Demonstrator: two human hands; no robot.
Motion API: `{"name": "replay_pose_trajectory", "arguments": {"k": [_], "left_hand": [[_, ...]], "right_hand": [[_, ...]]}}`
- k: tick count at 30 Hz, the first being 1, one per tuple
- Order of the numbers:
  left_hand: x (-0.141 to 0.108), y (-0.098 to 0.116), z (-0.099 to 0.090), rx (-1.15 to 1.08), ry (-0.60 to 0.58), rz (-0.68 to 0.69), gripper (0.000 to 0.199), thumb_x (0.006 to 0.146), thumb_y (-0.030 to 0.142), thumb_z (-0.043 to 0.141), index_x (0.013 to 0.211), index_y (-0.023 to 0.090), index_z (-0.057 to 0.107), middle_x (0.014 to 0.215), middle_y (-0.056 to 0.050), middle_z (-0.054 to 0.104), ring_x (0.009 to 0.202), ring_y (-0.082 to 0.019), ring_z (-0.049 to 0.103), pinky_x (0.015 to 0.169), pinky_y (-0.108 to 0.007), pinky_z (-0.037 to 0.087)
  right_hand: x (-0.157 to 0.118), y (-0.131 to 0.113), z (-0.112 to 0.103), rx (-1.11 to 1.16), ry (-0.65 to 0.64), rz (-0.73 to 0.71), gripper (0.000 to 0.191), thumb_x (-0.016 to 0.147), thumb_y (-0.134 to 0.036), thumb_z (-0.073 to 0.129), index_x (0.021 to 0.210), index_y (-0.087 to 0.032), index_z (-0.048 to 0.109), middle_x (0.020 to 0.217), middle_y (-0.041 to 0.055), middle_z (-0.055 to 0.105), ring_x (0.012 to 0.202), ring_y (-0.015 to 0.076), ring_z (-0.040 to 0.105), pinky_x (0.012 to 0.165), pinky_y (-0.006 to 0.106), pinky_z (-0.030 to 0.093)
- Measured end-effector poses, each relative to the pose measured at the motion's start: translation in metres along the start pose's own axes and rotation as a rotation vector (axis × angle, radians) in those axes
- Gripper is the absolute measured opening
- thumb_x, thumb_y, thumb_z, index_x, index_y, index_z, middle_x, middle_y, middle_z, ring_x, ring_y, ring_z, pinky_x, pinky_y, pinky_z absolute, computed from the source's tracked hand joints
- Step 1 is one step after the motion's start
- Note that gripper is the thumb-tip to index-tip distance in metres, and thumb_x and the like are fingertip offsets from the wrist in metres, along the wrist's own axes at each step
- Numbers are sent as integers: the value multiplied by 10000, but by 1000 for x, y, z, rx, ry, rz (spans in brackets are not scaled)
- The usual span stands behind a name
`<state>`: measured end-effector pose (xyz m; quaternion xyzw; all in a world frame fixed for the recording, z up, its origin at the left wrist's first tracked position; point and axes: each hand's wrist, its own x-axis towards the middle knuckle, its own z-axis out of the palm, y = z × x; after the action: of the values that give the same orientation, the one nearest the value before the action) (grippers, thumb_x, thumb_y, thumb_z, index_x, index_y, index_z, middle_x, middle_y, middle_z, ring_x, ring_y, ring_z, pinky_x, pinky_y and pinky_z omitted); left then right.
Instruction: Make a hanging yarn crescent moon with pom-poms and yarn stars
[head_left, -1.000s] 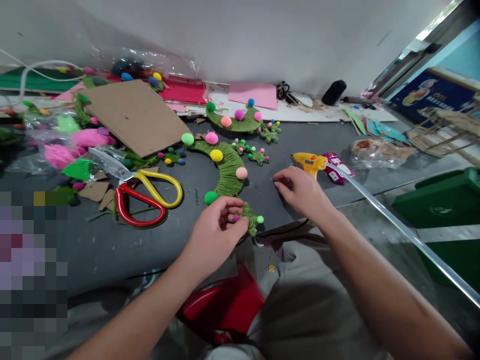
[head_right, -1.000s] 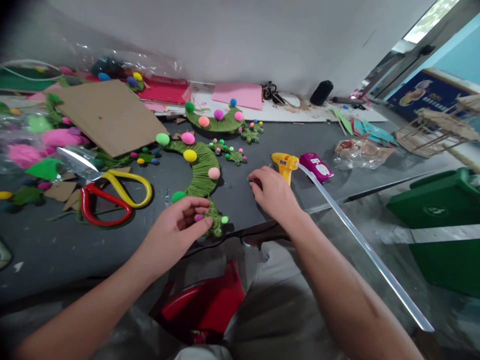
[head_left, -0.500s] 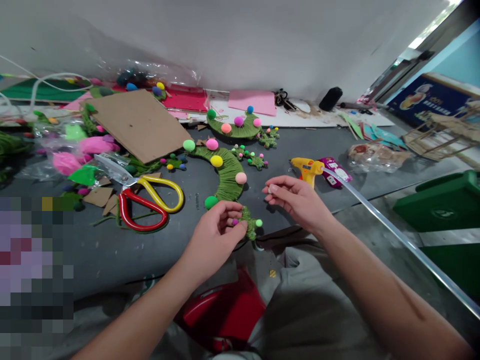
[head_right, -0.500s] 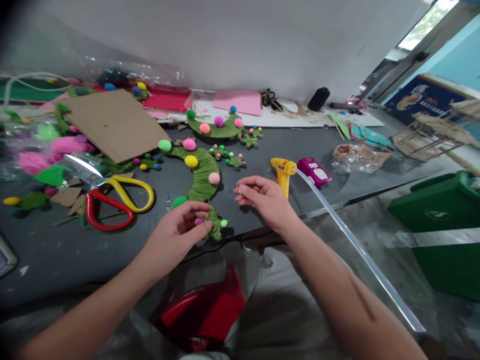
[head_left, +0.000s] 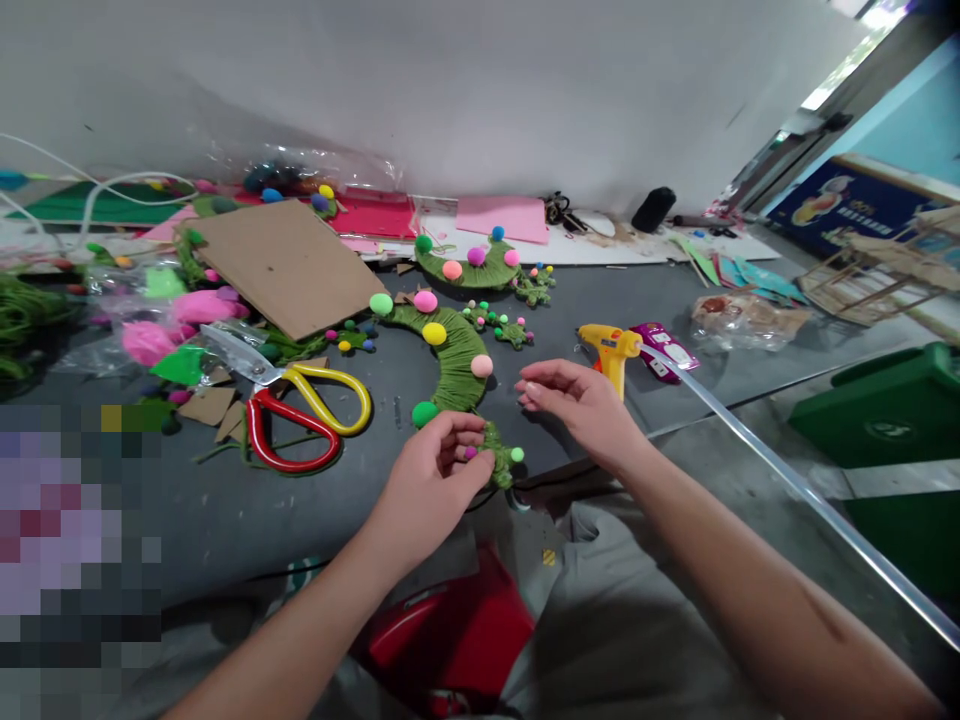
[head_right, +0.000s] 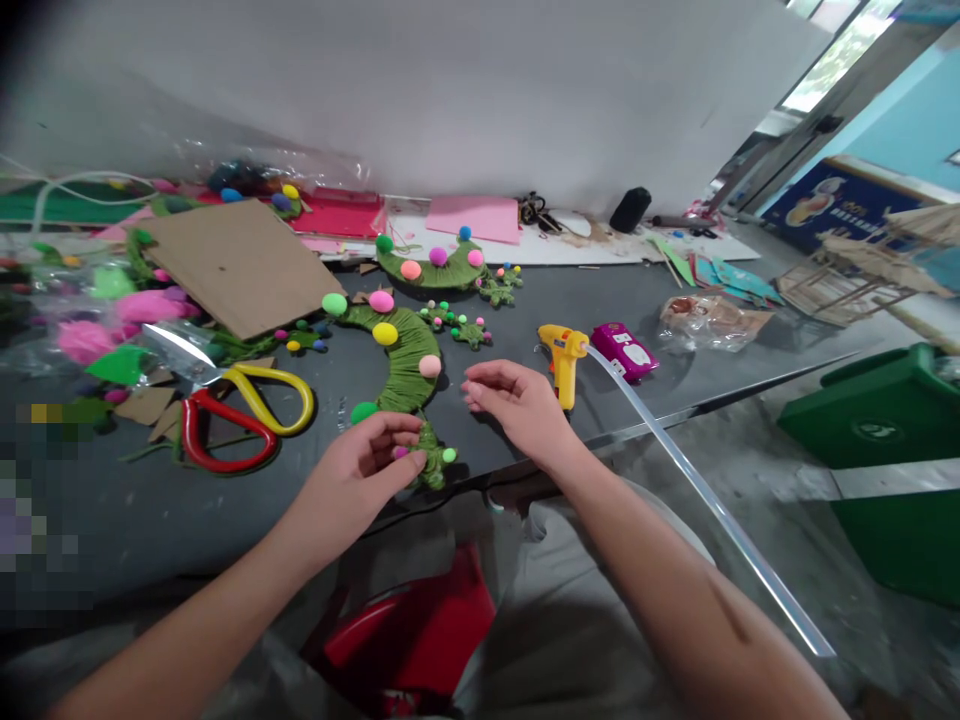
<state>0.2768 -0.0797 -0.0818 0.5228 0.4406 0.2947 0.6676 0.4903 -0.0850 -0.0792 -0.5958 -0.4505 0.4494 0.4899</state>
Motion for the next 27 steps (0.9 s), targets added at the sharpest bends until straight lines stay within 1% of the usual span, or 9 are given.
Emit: {"name": "replay_pose_trajectory", "arguments": {"k": [3,8,11,15,17,19,22,24,27], "left_hand": [[-1,0,-1,0,7,1,300,772,283,730,1023,154,626,927,-30,622,814,-130,596,768,-262,516],[0,1,-1,-1,4,2,309,772,292,733,1027,155,624,931,-36,627,828,-139,601,778,-274,522],[1,-1,-1,2,-2,4,313,777,295,732,1034,155,620,937,-34,621,829,-135,594,778,-268,518],[1,-1,0,0,-10,1,312,785,295,728,1039,152,618,955,-34,612,835,-128,587,777,-256,508],[0,1,0,-3,-11,-1,307,785,291,726,1034,149,617,946,-31,607,827,-124,581,770,-252,505],[0,2,1,-5,-9,-2,298,778,285,728,1019,148,619,930,-28,604,813,-122,578,761,-250,504],[1,2,1,-4,-7,3,299,767,285,734,1011,150,627,923,-28,611,802,-126,585,751,-256,506],[2,1,1,3,-8,14,309,766,295,737,1021,153,635,935,-35,622,812,-134,597,759,-264,512],[3,-1,1,14,0,22,306,771,306,738,1022,158,643,949,-44,633,827,-142,604,773,-275,519]], "right_hand": [[0,1,-3,49,-18,33,367,827,-455,738,1065,-178,701,930,53,724,763,126,661,744,289,565],[-5,-3,-14,-120,-44,85,371,844,-530,698,839,-159,703,636,-15,603,526,75,512,491,207,408],[-11,-10,-28,-182,-90,91,314,790,-463,774,806,-167,671,629,-21,617,531,79,531,511,207,426],[-25,-18,-62,-217,-276,153,251,791,-363,782,909,-171,670,770,22,690,663,118,621,618,241,502],[-31,-18,-83,-207,-235,189,241,804,-355,756,934,-170,671,853,50,701,670,123,617,593,246,494],[-33,-16,-104,-188,-154,215,210,802,-341,723,912,-169,677,814,53,677,611,119,572,516,240,441],[-29,-10,-127,-134,71,234,132,744,-289,689,809,-176,670,724,39,607,556,115,508,454,241,369],[-22,-6,-132,-98,203,209,142,725,-317,671,764,-182,650,670,22,549,524,109,462,425,241,311],[-9,-3,-127,-141,288,225,240,748,-401,650,849,-183,653,632,-13,485,493,97,398,418,234,246]]}}
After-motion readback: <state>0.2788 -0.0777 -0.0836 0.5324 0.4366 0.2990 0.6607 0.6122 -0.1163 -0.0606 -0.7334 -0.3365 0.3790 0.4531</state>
